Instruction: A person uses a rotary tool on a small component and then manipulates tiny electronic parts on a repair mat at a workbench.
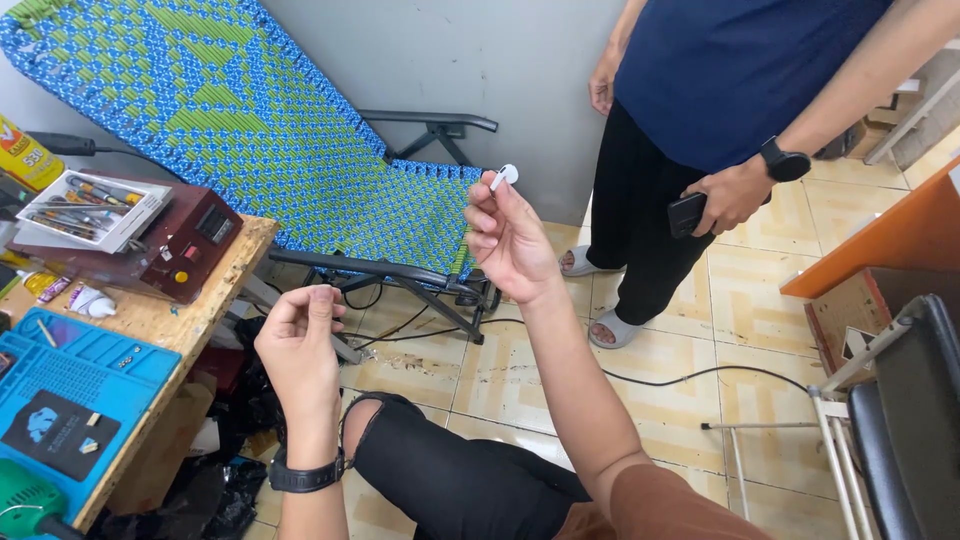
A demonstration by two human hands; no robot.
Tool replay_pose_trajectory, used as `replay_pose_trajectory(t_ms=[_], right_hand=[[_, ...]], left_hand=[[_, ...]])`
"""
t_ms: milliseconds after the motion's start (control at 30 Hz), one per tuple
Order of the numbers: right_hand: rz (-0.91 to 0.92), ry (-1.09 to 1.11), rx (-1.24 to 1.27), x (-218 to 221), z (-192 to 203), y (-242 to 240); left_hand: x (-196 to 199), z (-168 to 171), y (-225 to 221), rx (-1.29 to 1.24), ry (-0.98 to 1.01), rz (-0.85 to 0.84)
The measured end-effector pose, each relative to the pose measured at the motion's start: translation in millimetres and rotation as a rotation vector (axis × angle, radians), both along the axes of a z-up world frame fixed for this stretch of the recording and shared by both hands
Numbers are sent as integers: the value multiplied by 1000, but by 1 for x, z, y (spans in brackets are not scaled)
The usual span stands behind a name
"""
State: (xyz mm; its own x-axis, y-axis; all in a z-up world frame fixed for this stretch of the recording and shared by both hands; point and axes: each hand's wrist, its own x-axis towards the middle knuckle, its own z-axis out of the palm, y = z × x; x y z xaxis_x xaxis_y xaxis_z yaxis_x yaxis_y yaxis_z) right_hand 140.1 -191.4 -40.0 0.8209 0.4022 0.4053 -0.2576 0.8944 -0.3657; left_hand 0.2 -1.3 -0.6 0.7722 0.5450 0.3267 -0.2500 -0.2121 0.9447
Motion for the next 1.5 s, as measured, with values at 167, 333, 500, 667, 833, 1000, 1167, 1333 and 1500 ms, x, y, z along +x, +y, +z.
replay_pose_trajectory(t_ms=[167, 333, 500, 667, 833, 1000, 1167, 1333, 1500], right_hand=[[14, -17, 4, 1, -1, -2], [60, -1, 43, -5, -2, -4], [81, 1, 40, -16, 4, -8], [74, -43, 0, -26, 15, -11], [53, -59, -27, -29, 22, -10], [24, -71, -35, -29, 26, -14], [30, -105, -18, -22, 25, -18], [26, -101, -82, -23, 24, -13], [35, -114, -163, -33, 29, 10]], left_hand=[[2, -10, 0, 18, 13, -17], [-2, 1, -15, 147, 3, -88], [-8, 14, -31, 260, 0, -119], [-12, 16, -41, 333, 11, -154], [-17, 3, -35, 384, 91, -180], [-42, -56, 5, 451, 338, -184], [-88, -133, 77, 408, 679, -130], [-135, -200, 139, 288, 1056, -37], [-155, -261, 167, 494, 1123, -75]])
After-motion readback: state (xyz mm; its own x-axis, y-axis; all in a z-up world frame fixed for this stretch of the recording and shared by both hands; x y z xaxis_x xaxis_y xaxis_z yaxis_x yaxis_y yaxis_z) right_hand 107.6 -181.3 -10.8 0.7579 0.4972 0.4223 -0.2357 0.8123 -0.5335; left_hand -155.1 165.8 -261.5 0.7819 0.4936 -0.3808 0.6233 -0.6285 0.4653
